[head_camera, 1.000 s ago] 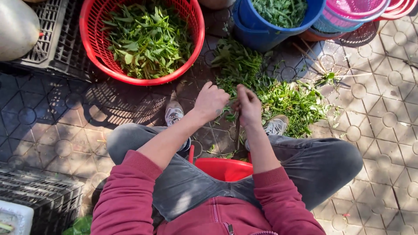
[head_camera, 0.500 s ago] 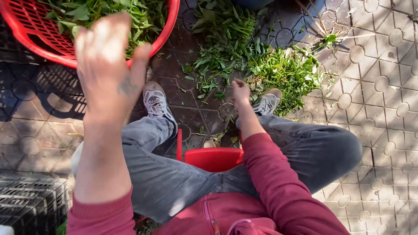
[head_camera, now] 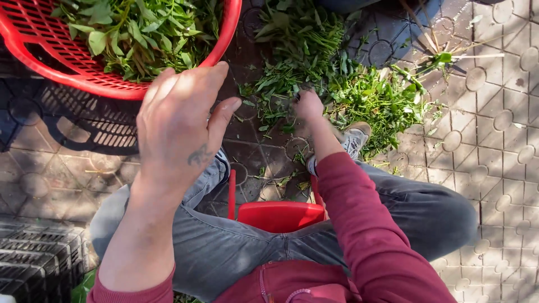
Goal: The person is sitting and trimming the stems of leafy greens using a small knife, then placing the cleaned greens into a red plastic basket.
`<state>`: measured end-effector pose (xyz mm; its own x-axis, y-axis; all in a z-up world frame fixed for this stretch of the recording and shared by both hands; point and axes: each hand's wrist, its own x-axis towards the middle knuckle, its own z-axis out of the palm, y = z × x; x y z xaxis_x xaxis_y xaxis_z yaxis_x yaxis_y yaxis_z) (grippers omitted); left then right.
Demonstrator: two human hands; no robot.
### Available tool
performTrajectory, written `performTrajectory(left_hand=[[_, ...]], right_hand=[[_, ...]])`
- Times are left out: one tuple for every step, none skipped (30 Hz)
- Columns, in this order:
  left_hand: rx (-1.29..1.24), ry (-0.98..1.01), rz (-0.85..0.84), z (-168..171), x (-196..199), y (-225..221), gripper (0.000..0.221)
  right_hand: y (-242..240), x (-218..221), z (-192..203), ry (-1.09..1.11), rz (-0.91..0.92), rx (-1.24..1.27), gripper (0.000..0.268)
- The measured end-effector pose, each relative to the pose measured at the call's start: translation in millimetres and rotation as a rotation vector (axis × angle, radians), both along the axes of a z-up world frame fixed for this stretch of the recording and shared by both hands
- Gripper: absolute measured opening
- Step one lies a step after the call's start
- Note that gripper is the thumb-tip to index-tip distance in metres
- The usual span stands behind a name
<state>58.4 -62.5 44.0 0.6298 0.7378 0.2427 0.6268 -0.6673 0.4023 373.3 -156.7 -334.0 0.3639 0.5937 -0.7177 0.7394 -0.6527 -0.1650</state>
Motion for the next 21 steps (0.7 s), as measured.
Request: performTrajectory(left_hand=[[0.010,-0.006,-0.011,-11.2,6.5,0.3,0.041],[-0.017,-0.049,-0.035,-21.6,14.1,0.8,0.032],[-0.045,-0.092,-0.059,-30.7,22.0,1.0,0.023],[-0.020,-0.102,-0.073,-53.8,32.6,-3.6,0.023],[-0.077,-0.017,-0.108,-76.2,43.7,-7.2,0.020],[-0.133,0.073,-0.140,-98.2,54.3,-9.5,0.023],[-0.107,0.067,-0.150,-108.2,64.9,-14.3,0.023],[-0.247,0.121,-0.135,-119.1,76.0,-21.3,0.024],[-0.386,0.177,-0.119,-130.6,87.1,-27.8,0.025],[-0.367,0.172,-0.128,-134.2,92.9,-30.9,0.025],[-0.537,0.113,-0.064,-138.2,98.6,-33.2,0.022],[-0.705,0.052,0.003,-142.0,105.1,-34.2,0.022],[-0.686,0.047,-0.006,-146.6,110.8,-30.5,0.022],[-0.707,0.032,0.017,-152.2,112.3,-29.2,0.022],[-0.728,0.018,0.039,-158.7,113.1,-26.6,0.025],[-0.723,0.019,0.050,-163.9,111.6,-24.5,0.025],[-0.577,0.021,0.001,-170.1,109.6,-21.2,0.024],[-0.435,0.027,-0.049,-177.5,106.0,-18.3,0.030],[-0.433,0.033,-0.040,-193.6,106.2,-12.3,0.030],[-0.242,0.091,-0.079,-211.1,108.2,-10.4,0.031],[-0.050,0.148,-0.118,-229.6,110.8,-8.4,0.031]], right_hand=[[-4.8,-2.1,26.9,-0.006,-0.011,0.010,0.025],[-7.4,-3.1,54.3,0.216,-0.247,0.053,0.022],[-11.4,-4.3,82.6,0.442,-0.478,0.099,0.021],[-23.5,-12.6,103.6,0.437,-0.485,0.128,0.021],[-36.1,-21.6,124.3,0.683,-0.701,0.269,0.025],[-48.8,-32.4,143.9,0.939,-0.906,0.409,0.031],[-50.8,-39.2,143.9,0.942,-0.903,0.439,0.031],[-56.0,-45.6,143.8,1.011,-0.925,0.522,0.026],[-60.6,-52.2,142.9,1.081,-0.943,0.606,0.021],[-62.2,-56.4,148.3,1.082,-0.940,0.629,0.021],[-63.2,-60.8,153.2,1.106,-0.941,0.646,0.022],[-62.4,-64.3,158.0,1.131,-0.939,0.663,0.023],[-61.7,-60.7,175.8,1.133,-0.932,0.686,0.023],[-63.2,-60.9,192.5,1.117,-0.939,0.639,0.032],[-64.0,-61.8,208.2,1.102,-0.946,0.592,0.052],[-65.6,-60.9,227.5,1.111,-0.938,0.590,0.052],[-66.3,-60.1,245.8,0.984,-0.980,0.590,0.068],[-67.5,-60.7,263.1,0.855,-1.021,0.584,0.087],[-64.6,-59.0,259.7,0.865,-1.017,0.579,0.087],[-65.8,-56.1,256.4,0.920,-0.959,0.675,0.073],[-66.8,-52.4,252.1,0.974,-0.899,0.771,0.060]])
